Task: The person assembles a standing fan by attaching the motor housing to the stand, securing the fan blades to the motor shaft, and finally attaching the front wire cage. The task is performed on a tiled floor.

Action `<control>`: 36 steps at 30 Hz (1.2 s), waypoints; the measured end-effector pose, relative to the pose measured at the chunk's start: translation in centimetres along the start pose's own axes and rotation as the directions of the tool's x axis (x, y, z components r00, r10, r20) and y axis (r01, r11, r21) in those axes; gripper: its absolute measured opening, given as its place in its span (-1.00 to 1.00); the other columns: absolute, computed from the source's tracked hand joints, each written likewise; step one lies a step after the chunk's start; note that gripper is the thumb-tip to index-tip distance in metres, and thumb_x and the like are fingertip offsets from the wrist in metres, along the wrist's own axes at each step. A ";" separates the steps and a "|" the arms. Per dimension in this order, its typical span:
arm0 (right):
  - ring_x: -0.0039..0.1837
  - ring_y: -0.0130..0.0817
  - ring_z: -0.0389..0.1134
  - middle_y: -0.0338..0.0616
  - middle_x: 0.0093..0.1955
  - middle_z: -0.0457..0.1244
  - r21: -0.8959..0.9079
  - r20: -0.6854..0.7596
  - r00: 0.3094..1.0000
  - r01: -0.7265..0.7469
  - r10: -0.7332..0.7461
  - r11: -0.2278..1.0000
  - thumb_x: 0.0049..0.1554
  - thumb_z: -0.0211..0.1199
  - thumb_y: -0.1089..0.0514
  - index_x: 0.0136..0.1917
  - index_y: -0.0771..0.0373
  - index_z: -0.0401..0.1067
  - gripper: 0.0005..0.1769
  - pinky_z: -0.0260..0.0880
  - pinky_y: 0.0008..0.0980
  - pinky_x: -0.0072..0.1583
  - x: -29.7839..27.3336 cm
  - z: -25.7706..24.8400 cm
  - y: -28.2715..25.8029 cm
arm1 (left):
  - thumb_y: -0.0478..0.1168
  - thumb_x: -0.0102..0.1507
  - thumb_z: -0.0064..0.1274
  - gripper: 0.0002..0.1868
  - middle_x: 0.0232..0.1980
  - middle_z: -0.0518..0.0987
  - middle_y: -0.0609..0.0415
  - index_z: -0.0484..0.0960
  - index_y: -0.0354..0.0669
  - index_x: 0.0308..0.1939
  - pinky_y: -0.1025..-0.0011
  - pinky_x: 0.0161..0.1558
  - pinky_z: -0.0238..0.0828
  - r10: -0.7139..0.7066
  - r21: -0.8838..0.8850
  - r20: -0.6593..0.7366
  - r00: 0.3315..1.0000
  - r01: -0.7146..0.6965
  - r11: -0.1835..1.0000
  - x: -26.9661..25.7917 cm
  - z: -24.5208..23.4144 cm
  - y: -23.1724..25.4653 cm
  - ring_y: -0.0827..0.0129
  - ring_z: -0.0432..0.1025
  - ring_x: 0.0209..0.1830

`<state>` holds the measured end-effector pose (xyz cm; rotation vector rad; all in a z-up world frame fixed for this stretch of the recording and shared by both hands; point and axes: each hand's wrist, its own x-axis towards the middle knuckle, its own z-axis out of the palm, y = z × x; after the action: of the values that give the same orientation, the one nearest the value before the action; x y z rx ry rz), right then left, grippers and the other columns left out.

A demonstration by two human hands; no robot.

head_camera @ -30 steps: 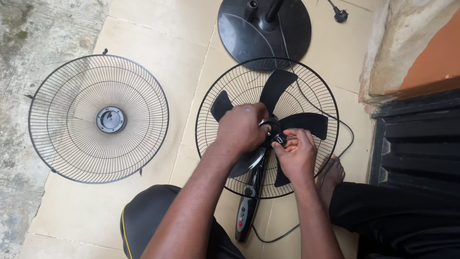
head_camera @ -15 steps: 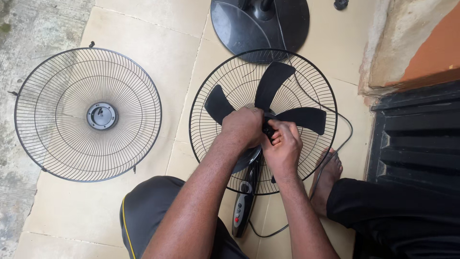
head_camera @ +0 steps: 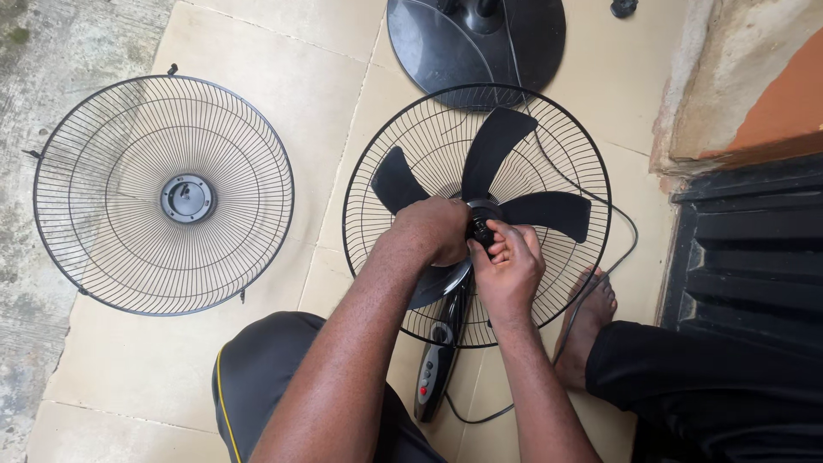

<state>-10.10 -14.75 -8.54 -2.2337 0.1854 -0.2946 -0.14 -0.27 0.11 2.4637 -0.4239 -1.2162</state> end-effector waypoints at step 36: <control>-0.25 -0.52 0.27 -0.08 0.05 0.24 -0.125 -0.011 0.997 0.074 -0.076 0.989 -0.11 0.48 0.40 0.16 0.35 0.43 -0.45 0.39 -0.49 -0.14 0.5 -0.7 -1.9 | -0.16 0.26 0.14 -0.58 0.10 0.64 -0.05 0.60 -0.14 0.20 0.21 0.14 0.54 0.027 -0.020 0.003 1.000 -0.027 0.999 -0.9 0.0 -0.5 0.19 0.56 0.11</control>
<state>-9.72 -14.20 -6.51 -2.3664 0.1315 -0.3496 -0.64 0.57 0.48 2.4321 -0.4428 -1.2082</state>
